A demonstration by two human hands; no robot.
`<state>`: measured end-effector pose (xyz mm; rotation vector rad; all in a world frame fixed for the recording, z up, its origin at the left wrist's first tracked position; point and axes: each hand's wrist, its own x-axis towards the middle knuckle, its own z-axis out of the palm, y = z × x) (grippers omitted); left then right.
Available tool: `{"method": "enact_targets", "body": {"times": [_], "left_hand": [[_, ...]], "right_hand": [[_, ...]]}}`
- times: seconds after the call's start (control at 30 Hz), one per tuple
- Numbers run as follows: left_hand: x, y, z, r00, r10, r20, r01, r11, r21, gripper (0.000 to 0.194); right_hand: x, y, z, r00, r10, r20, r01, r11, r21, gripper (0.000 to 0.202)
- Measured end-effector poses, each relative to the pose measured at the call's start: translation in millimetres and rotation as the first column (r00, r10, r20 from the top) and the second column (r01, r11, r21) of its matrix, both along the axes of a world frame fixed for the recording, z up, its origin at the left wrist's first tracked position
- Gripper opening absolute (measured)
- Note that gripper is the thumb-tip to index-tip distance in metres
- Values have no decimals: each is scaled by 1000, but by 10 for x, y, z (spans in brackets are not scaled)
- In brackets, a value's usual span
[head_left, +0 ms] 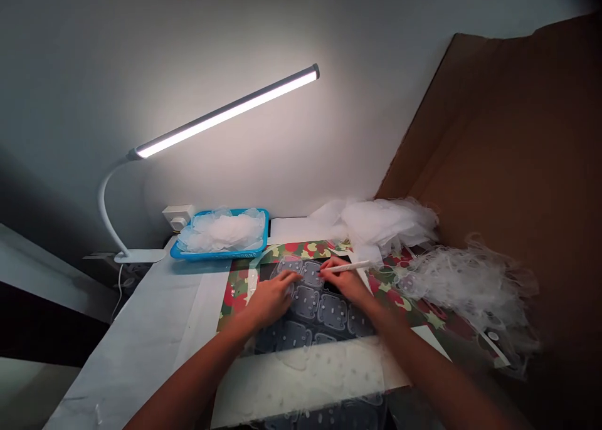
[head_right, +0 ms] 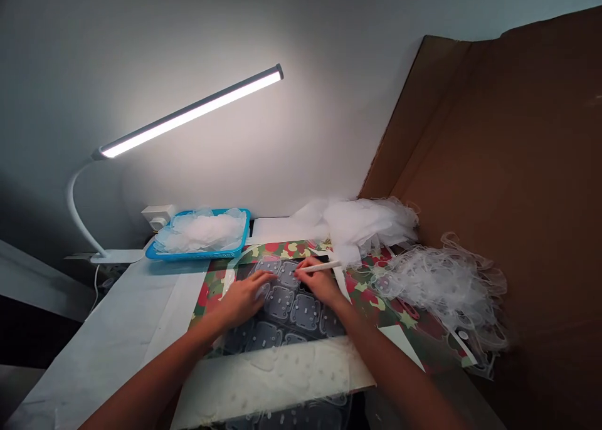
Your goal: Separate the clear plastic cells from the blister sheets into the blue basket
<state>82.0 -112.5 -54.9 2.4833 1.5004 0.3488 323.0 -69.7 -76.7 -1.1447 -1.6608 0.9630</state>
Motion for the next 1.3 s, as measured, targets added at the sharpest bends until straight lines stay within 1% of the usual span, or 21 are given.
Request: {"method": "enact_targets", "body": {"times": [0.03,0.07,0.13,0.2,0.33,0.47,0.6,0.67,0.73,0.83,0.87,0.9,0.93,0.97,1.0,1.07,1.1,1.13,1.2,1.23,1.3], "left_hand": [[34,-26,-21,996,-67,-67,67,998,-2,49],[61,-48,-44,986,-112,-126,112,994,-11,53],[90,-78,-93,968,-134,-214,132,991,-22,56],[93,-97,-135,959,-127,-254,127,992,-17,56],[80,-125,-167,957,-120,-263,125,992,5,57],[78,-138,-139,950,-123,-286,129,992,2,56],[72,-136,-111,954,-127,-271,121,992,-39,56],[67,-129,-113,955,-132,-264,122,991,-56,56],[63,-120,-128,954,-144,-262,132,989,-63,56],[59,-119,-162,955,-138,-261,132,990,-43,57],[56,-125,-171,956,-129,-264,125,992,-33,57],[52,-135,-177,956,-120,-267,117,993,-25,57],[45,-147,-177,956,-114,-269,112,993,-24,57],[36,-159,-170,957,-111,-269,107,994,-30,56],[26,-164,-155,958,-109,-266,102,994,-40,56],[14,-140,-101,965,-111,-236,96,993,-74,55],[18,-101,-62,973,-109,-203,90,991,-101,52],[32,-42,-16,984,-90,-152,71,989,-130,46],[100,133,81,1000,0,29,7,973,-231,34],[152,238,125,986,67,150,-18,951,-310,36],[273,446,184,918,192,347,-10,886,-463,55]], "right_hand": [[-74,-51,-5,994,66,88,-71,996,51,22],[-129,-91,-9,980,105,168,-122,988,97,21],[-188,-137,-18,956,125,264,-169,974,152,21],[-202,-149,-25,948,121,295,-174,972,159,20],[-221,-147,-42,948,117,297,-167,974,150,19],[-237,-167,-34,947,117,300,-169,974,154,12],[-169,-174,9,929,198,312,-233,969,78,15],[-157,-169,3,924,210,321,-244,967,69,16],[-189,-161,-32,909,202,365,-261,958,120,15],[-247,-139,-81,873,153,463,-289,927,239,13],[-237,-126,-81,873,122,472,-271,926,262,14],[-201,-109,-71,884,77,461,-223,936,272,16],[-138,-88,-53,902,10,431,-139,953,269,17],[-52,-62,-30,918,-81,389,-25,965,259,17],[48,-35,-7,920,-187,344,104,964,245,17],[243,6,32,892,-379,246,333,920,209,18],[315,8,49,883,-428,195,395,900,187,20],[357,-8,66,888,-438,143,415,895,161,22],[342,-101,110,929,-366,56,359,927,113,25],[293,-172,140,950,-310,32,306,947,96,25],[157,-322,206,983,-182,32,179,981,73,23]]}}
